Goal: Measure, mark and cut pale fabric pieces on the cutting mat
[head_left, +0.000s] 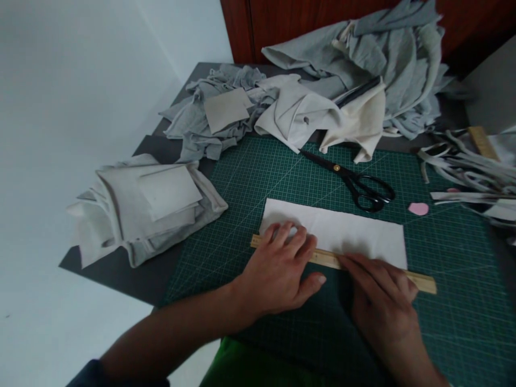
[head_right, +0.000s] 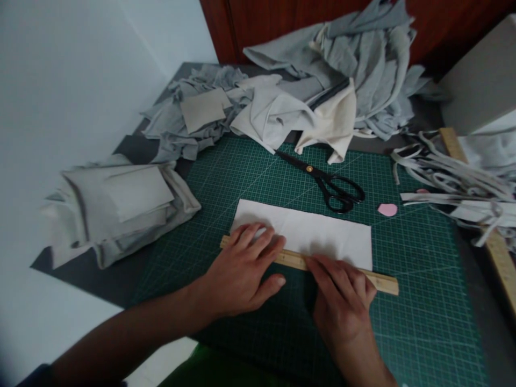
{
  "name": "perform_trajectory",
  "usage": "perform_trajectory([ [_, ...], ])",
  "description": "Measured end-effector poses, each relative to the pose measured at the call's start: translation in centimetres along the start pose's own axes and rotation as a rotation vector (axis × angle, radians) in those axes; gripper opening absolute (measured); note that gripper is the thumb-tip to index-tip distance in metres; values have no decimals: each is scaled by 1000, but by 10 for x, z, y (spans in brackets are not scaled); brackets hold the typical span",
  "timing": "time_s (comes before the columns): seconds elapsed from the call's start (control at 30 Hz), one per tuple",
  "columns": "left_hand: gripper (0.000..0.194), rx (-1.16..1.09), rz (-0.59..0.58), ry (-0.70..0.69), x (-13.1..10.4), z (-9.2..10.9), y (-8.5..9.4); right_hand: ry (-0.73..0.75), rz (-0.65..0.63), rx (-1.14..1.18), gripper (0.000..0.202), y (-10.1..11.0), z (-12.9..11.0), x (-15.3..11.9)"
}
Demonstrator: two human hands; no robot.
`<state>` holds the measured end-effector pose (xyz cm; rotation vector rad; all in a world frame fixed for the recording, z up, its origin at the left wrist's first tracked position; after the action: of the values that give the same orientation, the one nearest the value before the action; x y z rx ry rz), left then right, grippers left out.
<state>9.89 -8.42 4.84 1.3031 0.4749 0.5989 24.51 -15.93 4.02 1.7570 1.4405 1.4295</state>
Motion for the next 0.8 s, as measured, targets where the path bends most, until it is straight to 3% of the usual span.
perform_trajectory([
  [0.8,63,28,-4,-3,1,0,0,13,12,-52,38,1,-3,0],
])
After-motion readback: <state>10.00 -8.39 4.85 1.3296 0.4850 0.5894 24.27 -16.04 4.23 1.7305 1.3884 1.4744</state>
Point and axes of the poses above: each hand's wrist, its own x-axis towards the middle knuckle, its own y-axis out of the back of the hand, z = x × y, the point moved 10 cm from there along x, towards the middle knuckle, and after that the axes turned 6 degrees about x, right-handed, at the moved point
